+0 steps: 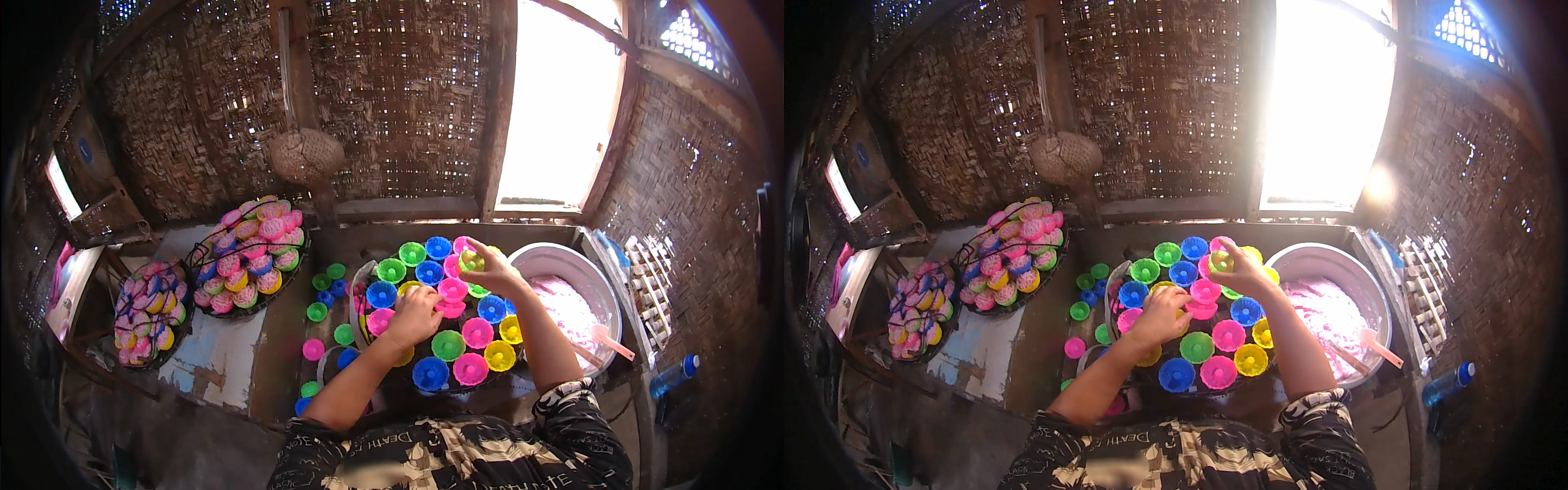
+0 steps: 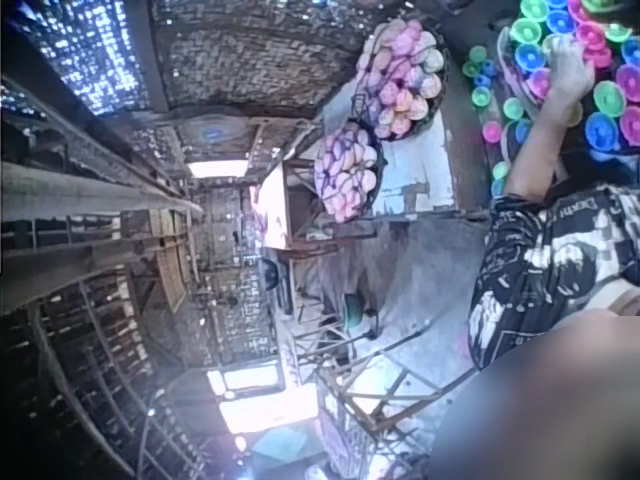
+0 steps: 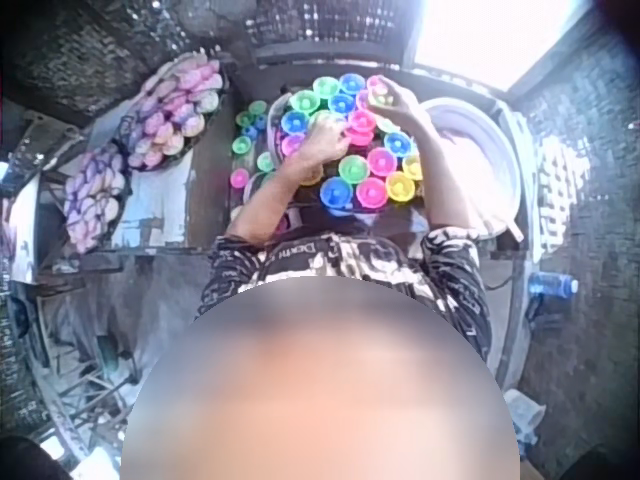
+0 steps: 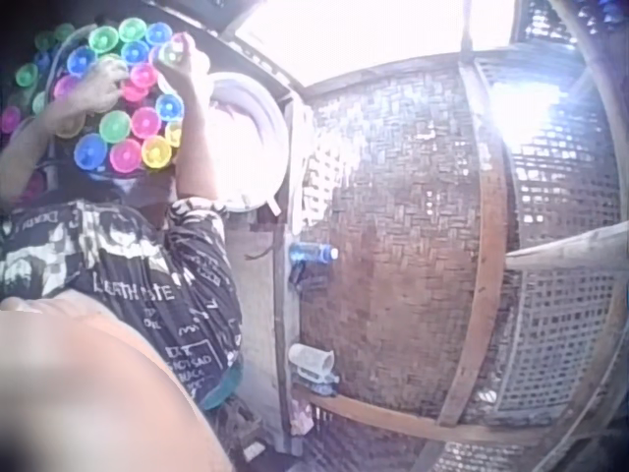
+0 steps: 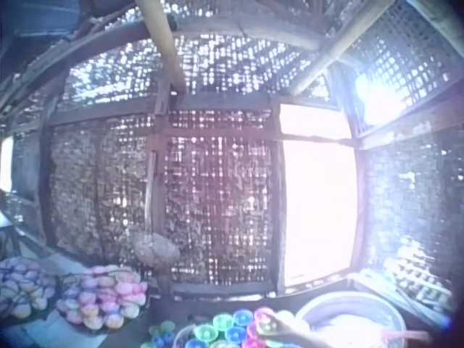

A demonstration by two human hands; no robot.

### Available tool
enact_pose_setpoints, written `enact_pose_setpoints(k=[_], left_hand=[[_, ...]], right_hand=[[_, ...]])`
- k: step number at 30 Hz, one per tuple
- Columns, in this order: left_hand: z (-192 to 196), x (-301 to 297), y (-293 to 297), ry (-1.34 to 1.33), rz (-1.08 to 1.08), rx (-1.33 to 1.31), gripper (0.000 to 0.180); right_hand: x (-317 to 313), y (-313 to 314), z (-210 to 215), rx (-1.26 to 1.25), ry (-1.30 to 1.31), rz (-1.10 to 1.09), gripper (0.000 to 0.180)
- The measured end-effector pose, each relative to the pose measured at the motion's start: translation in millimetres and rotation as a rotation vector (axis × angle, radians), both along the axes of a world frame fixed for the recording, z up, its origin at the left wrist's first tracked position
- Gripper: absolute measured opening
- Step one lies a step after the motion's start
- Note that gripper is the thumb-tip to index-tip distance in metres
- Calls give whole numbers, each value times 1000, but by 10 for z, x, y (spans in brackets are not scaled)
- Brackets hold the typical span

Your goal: The person removes pink fluffy items from colorful plastic molds and places the molds into a green basin. They then arrange the empty molds into a circular woven tray. Finally, they use a wooden tool to scoop pink paste from a bucket and fill the molds in the tray.

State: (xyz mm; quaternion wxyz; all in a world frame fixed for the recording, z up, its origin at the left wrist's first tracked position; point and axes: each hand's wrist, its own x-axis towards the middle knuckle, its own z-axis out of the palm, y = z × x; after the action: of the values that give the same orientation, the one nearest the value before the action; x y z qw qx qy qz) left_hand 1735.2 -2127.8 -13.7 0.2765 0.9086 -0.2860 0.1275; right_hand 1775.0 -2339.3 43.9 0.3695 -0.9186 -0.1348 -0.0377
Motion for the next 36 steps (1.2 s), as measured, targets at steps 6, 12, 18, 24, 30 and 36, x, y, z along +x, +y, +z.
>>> enact_pose_setpoints(k=[6, 12, 18, 24, 30, 36], left_hand=[[-46, -53, -52, 29, -30, 107, 24], [-43, -164, -2, 39, -128, 83, 21], [-65, -236, 13, -30, -147, 13, 23], [-110, -244, -19, -51, -103, 0, 26], [-178, -236, -38, -70, -92, -1, 29], [-261, -211, -71, -94, -47, 4, 29]], right_hand=[[-34, 79, -125, -118, -89, 13, 72], [-94, 116, -187, -140, -84, 40, 72], [-97, 181, -265, -161, -179, 56, 72], [-79, 224, -305, -201, -297, 102, 72], [-109, 244, -254, -264, -390, 162, 75], [-170, 283, -216, -280, -416, 236, 75]])
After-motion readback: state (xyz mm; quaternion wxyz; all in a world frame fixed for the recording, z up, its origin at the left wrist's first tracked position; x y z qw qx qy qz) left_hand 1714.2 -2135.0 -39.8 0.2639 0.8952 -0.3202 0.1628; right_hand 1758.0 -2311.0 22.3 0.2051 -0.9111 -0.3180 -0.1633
